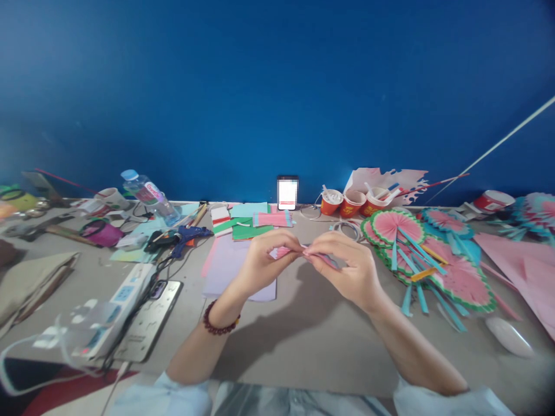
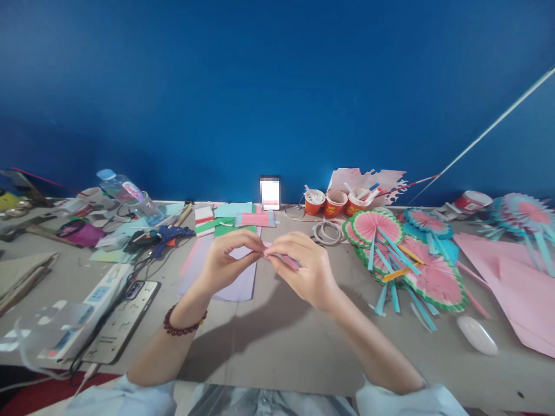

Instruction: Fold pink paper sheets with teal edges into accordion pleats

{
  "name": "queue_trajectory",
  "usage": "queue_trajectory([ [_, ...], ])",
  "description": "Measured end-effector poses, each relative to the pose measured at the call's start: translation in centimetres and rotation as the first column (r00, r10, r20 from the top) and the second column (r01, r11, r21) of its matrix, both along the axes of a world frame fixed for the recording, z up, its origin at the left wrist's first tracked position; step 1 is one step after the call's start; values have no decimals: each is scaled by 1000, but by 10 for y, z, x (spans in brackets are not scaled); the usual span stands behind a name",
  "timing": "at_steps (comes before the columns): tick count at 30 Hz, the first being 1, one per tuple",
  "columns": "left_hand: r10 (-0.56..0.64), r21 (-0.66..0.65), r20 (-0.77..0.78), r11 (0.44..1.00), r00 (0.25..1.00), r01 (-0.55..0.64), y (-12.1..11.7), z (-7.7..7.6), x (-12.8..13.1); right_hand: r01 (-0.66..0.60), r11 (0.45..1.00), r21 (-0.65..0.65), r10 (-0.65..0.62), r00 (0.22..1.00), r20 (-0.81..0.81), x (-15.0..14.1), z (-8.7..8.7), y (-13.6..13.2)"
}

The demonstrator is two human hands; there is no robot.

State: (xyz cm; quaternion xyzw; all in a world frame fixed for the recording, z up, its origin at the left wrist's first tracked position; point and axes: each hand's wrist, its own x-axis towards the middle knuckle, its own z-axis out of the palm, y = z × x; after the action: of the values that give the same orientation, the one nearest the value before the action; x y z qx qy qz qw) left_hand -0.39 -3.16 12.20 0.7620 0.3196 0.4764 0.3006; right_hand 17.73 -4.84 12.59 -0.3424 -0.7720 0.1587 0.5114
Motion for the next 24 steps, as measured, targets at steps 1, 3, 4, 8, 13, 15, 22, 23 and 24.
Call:
queue_trajectory([
  [1, -2, 3, 1, 1000, 1000, 2, 0, 0, 0, -1, 1000, 7, 1, 1000, 3, 0, 0, 0],
  [3, -8, 4, 3, 1000, 1000, 8, 0, 1, 1, 4, 1000, 29, -4, 1000, 8, 0, 0, -1],
  [4, -13, 0, 3, 1000, 1000, 13, 0, 1, 1, 6, 999, 45, -6, 1000, 8, -1, -1, -1],
  [8, -30, -19, 0, 999, 1000, 30, 0, -1, 2, 5, 995, 100, -6, 1000, 1, -1, -1, -3],
  [13, -4, 3, 0, 1000, 1000, 4, 0, 0, 1, -2, 997, 75, 3, 1000, -14, 0, 1, 0],
  [15, 0, 13, 4, 1000, 1000, 0, -1, 1, 0, -6, 999, 36, 7, 1000, -27, 0, 0, 0],
  [22, 15, 33, 2, 999, 1000, -15, 1, -1, -2, 44, 995, -92, -48, 998, -43, 2, -4, -1],
  [23, 17, 23, 7, 1000, 1000, -17, 2, -2, -2, 34, 995, -97, -38, 999, -36, 3, -3, -1],
  [24, 18, 15, 15, 1000, 1000, -19, 2, -2, -2, 25, 994, -102, -28, 999, -27, 3, -2, -1],
])
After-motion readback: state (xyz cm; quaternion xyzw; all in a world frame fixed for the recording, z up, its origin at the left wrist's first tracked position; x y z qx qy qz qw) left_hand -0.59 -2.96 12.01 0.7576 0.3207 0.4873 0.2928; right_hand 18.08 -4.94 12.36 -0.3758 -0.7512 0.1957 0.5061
